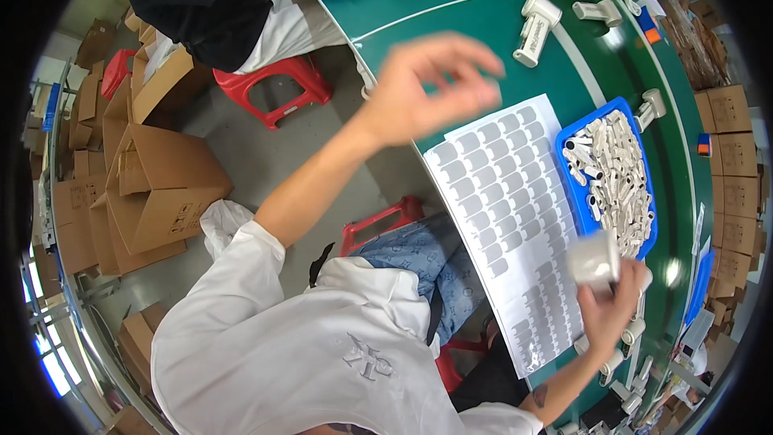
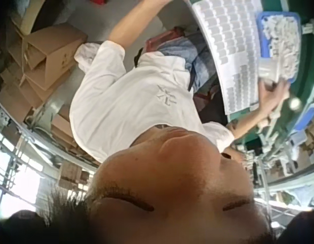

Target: The person repeatedly picks up a white cylindrical device and a small white plastic cap from a blue tray. They insert the cap into the device's port, press it to secure it, and then place the assembled unit onto a green table. This process is repeated continuously throughout the video.

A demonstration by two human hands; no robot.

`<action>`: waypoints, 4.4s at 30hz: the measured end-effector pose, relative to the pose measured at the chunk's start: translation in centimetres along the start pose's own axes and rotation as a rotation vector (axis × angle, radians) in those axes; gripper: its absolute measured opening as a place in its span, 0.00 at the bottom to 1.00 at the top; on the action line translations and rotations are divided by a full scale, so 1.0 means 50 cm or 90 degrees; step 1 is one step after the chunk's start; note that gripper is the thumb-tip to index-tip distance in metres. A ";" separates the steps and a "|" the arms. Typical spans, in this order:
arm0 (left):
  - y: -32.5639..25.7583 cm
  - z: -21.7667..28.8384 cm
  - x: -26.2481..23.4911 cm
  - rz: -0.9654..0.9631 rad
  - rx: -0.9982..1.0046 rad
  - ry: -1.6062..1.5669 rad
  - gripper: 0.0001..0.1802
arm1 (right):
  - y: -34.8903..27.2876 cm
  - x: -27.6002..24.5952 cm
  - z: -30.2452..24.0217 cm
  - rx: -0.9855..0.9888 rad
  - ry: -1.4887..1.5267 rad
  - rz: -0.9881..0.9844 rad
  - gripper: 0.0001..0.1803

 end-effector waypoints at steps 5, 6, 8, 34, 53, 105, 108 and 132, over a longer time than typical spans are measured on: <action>-0.022 -0.040 0.096 -0.251 -0.014 0.054 0.34 | 0.106 0.108 -0.155 -0.075 -0.033 -0.090 0.31; -0.025 -0.044 0.109 -0.254 -0.013 0.064 0.35 | 0.115 0.121 -0.178 -0.101 -0.013 -0.091 0.30; -0.019 -0.065 0.118 -0.277 -0.019 0.128 0.37 | 0.124 0.153 -0.189 -0.141 0.001 -0.091 0.28; -0.005 -0.190 0.214 -0.424 0.078 0.156 0.43 | 0.217 0.176 0.026 -0.036 -0.059 0.043 0.12; 0.018 -0.167 0.256 -0.429 0.070 0.250 0.19 | 0.012 0.070 -0.150 0.119 0.959 -0.175 0.20; -0.034 -0.165 0.268 -0.462 0.150 0.265 0.17 | 0.014 0.106 -0.090 -0.006 -0.032 -0.026 0.10; -0.071 -0.162 0.266 -0.376 0.311 0.269 0.16 | 0.005 0.117 -0.055 0.052 0.168 -0.100 0.18; -0.125 -0.137 0.321 -0.335 0.035 0.425 0.15 | -0.077 0.193 -0.020 0.163 0.365 -0.140 0.28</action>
Point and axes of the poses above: each hand's wrist, its own y-axis towards the middle knuckle, its own x-axis out of the palm, z = x × y, the point moved 2 cm from there along y, towards the middle knuckle, and after that the axes turned 12 degrees about -y, right-handed, at the moved point
